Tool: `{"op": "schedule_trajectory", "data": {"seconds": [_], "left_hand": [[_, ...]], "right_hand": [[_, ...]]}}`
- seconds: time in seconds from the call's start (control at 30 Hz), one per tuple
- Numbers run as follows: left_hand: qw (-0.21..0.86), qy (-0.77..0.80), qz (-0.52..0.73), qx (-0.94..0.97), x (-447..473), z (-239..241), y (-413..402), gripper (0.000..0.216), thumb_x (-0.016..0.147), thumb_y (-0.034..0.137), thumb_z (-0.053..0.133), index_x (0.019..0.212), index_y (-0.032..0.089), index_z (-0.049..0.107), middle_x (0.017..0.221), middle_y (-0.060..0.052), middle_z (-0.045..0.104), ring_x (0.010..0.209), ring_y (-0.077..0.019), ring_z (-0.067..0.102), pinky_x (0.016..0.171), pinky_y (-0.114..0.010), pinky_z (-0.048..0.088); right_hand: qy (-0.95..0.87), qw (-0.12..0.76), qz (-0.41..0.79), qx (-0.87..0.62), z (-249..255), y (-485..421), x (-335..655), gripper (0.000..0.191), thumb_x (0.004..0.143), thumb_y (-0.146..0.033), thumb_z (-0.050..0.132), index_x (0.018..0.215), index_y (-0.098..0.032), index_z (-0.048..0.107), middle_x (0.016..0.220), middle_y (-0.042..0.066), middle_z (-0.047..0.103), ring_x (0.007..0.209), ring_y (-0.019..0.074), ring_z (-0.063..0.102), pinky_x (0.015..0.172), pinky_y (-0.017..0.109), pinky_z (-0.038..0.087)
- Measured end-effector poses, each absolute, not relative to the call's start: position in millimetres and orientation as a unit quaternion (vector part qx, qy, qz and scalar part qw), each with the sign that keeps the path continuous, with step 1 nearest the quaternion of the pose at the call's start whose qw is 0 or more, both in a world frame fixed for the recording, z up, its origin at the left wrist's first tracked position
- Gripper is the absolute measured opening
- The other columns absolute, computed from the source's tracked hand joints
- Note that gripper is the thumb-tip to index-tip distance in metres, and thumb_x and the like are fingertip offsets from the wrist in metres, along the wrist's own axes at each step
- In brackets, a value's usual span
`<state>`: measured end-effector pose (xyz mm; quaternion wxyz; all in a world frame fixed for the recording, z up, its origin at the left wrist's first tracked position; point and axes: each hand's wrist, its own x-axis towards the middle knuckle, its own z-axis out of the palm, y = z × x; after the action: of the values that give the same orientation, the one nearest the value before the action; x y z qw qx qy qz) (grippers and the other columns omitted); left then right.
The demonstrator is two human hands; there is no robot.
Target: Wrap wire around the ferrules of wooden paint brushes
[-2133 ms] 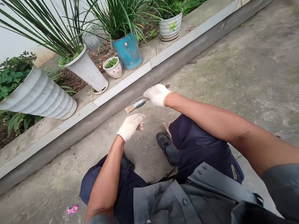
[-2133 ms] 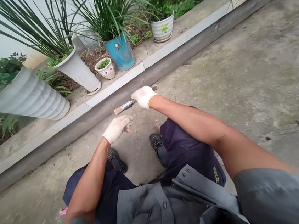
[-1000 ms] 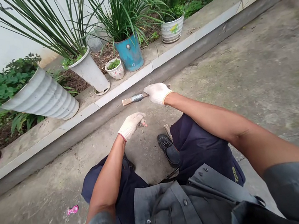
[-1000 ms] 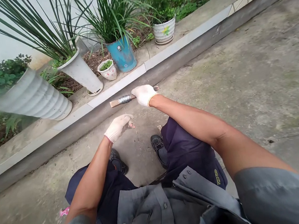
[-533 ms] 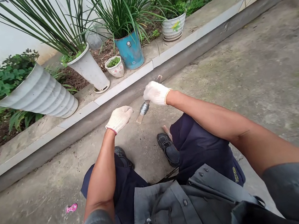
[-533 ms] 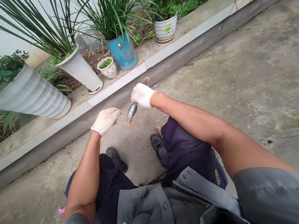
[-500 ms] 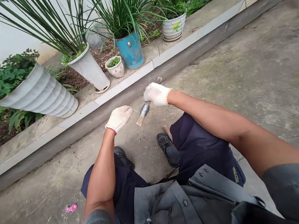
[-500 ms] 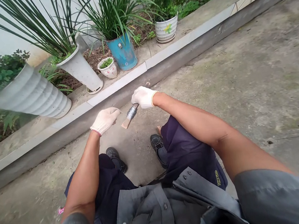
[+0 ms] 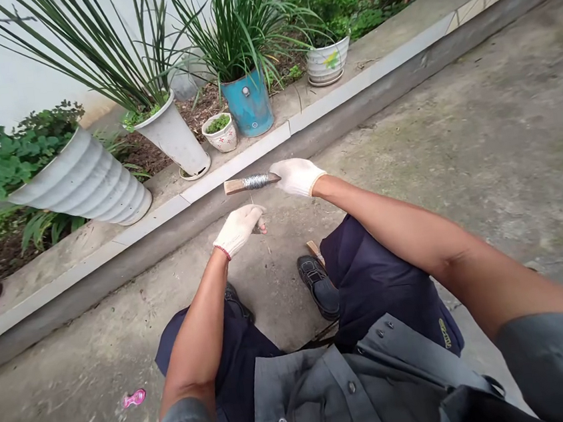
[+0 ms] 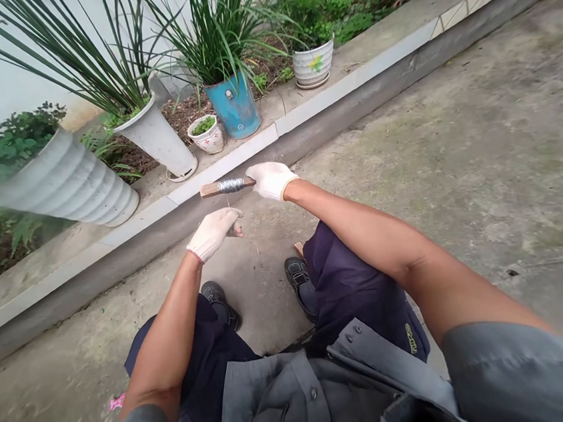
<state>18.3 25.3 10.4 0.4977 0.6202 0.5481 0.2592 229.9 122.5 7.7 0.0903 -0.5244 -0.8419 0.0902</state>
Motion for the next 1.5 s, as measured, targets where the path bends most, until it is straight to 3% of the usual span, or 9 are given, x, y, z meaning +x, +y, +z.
{"op": "schedule_trajectory", "data": {"seconds": [0.17,0.3,0.47,0.57,0.73,0.93,1.2,1.37,1.5], "left_hand": [[0.424,0.574,0.21,0.668,16,14,25,0.029,0.092,0.034,0.05,0.104,0.017,0.069,0.066,0.0,0.063,0.061,-0.0142,0.062,0.063,-0.026,0.053],[0.285,0.617,0.12,0.723,11,26,28,0.032,0.091,0.04,0.049,0.087,0.019,0.073,0.057,0.001,0.06,0.056,-0.0168,0.057,0.059,-0.027,0.041],[0.193,0.619,0.064,0.758,10,35,28,0.032,0.09,0.038,0.05,0.077,0.019,0.072,0.059,-0.002,0.062,0.063,-0.019,0.057,0.062,-0.029,0.035],[0.185,0.627,0.079,0.752,4,37,28,0.031,0.089,0.037,0.05,0.081,0.019,0.073,0.061,-0.002,0.064,0.066,-0.0191,0.058,0.063,-0.028,0.036],[0.29,0.62,0.198,0.702,-6,37,27,0.033,0.089,0.043,0.056,0.094,0.016,0.075,0.075,-0.002,0.071,0.072,-0.0166,0.061,0.067,-0.025,0.044],[0.515,0.547,0.298,0.588,7,17,21,0.039,0.091,0.048,0.06,0.102,0.012,0.068,0.073,-0.005,0.068,0.068,-0.0156,0.065,0.074,-0.031,0.057],[0.599,0.493,0.287,0.562,26,1,6,0.031,0.09,0.039,0.061,0.107,0.012,0.064,0.078,-0.003,0.065,0.076,-0.0158,0.068,0.086,-0.036,0.058],[0.475,0.563,0.194,0.648,24,8,10,0.031,0.092,0.035,0.053,0.11,0.016,0.069,0.066,0.001,0.06,0.062,-0.015,0.062,0.069,-0.028,0.052],[0.286,0.616,0.099,0.727,18,15,18,0.029,0.092,0.035,0.049,0.089,0.019,0.074,0.057,0.001,0.059,0.057,-0.0165,0.056,0.062,-0.027,0.042]], "right_hand": [[-0.841,0.076,-0.011,-0.536,11,121,232,0.028,0.087,-0.015,0.05,0.102,-0.012,0.074,0.102,0.02,0.073,0.098,0.0279,0.066,0.08,0.035,0.039],[-0.852,0.028,-0.048,-0.521,12,116,226,0.031,0.088,-0.013,0.047,0.101,-0.005,0.074,0.099,0.025,0.071,0.102,0.0331,0.062,0.088,0.045,0.038],[-0.903,-0.02,-0.097,-0.418,8,113,220,0.029,0.086,-0.015,0.049,0.098,-0.007,0.075,0.097,0.022,0.072,0.103,0.0319,0.059,0.099,0.049,0.032],[-0.931,-0.04,-0.043,-0.361,4,115,224,0.026,0.081,-0.018,0.056,0.096,-0.013,0.075,0.099,0.019,0.074,0.099,0.0298,0.062,0.091,0.042,0.036],[-0.919,-0.033,0.124,-0.371,5,113,238,0.026,0.075,-0.021,0.06,0.097,-0.017,0.074,0.088,0.008,0.074,0.075,0.0187,0.06,0.067,0.029,0.035],[-0.881,0.056,0.267,-0.386,17,107,240,0.026,0.078,-0.034,0.063,0.096,-0.017,0.071,0.077,-0.001,0.068,0.068,0.0127,0.055,0.061,0.024,0.033],[-0.823,0.085,0.128,-0.546,13,116,237,0.029,0.086,-0.033,0.057,0.107,-0.018,0.071,0.096,0.012,0.074,0.083,0.0222,0.066,0.066,0.028,0.038],[-0.836,0.023,0.016,-0.548,12,116,237,0.027,0.085,-0.015,0.055,0.105,-0.011,0.073,0.102,0.02,0.073,0.094,0.0283,0.067,0.078,0.035,0.041],[-0.869,-0.016,-0.068,-0.49,11,113,233,0.028,0.086,-0.011,0.049,0.097,-0.006,0.074,0.097,0.023,0.073,0.1,0.0312,0.063,0.091,0.045,0.037]]}}
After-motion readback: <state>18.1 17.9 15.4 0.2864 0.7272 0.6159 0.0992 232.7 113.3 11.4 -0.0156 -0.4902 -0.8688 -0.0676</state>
